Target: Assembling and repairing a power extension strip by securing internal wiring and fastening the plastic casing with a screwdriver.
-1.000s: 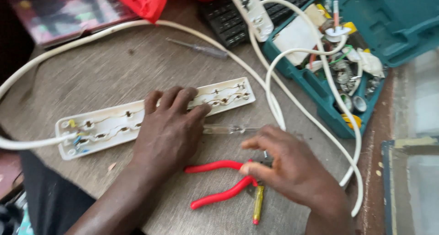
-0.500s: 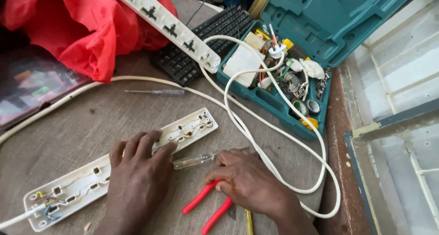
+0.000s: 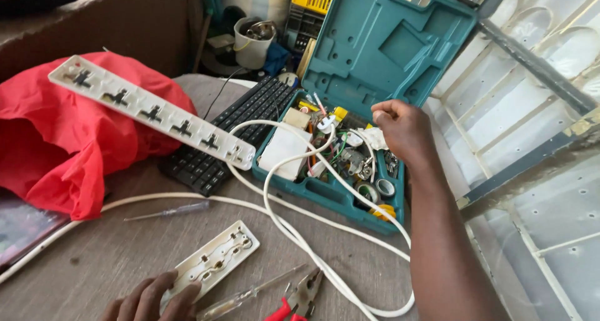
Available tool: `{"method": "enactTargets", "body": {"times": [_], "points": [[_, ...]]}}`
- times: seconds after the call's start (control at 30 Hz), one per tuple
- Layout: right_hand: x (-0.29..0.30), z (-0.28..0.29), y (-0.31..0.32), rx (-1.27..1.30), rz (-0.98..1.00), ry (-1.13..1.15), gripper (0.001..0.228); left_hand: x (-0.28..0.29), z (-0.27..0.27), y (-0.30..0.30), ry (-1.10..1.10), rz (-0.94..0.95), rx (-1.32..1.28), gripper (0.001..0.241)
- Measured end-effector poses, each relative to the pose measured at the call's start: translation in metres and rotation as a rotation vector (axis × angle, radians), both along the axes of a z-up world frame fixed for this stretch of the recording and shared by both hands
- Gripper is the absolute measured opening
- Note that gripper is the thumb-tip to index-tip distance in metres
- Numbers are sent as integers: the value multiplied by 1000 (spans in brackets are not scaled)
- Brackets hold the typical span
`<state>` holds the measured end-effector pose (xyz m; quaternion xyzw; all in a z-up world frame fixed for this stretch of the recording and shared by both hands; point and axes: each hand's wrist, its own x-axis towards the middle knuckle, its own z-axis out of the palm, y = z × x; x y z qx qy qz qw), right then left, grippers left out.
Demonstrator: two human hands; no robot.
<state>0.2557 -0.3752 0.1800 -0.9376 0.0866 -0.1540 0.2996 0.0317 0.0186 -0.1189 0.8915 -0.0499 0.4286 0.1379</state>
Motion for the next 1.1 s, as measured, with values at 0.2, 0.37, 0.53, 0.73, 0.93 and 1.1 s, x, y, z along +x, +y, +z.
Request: {"method": "enactTargets", "body": {"times": [0.2,0.37,0.53,0.73,0.93,1.1], "points": [[57,-15,20,-87,184,309,40,33,-75,35,320,-48,51,61],[107,-64,33,-258,165,390,84,60,-74,37,315,-49,58,59],[106,-52,18,-170,135,317,70,81,-77,33,316,-67,44,56],[54,7,8,-121,-67,481,79,98,-97,21,331,-104,23,54],[76,-23,-13,-202,-31,549,81,123,-187,32,318,-131,11,52],[134,-48,10,-338,117,170,56,131,-178,37,308,-93,-3,50]]}}
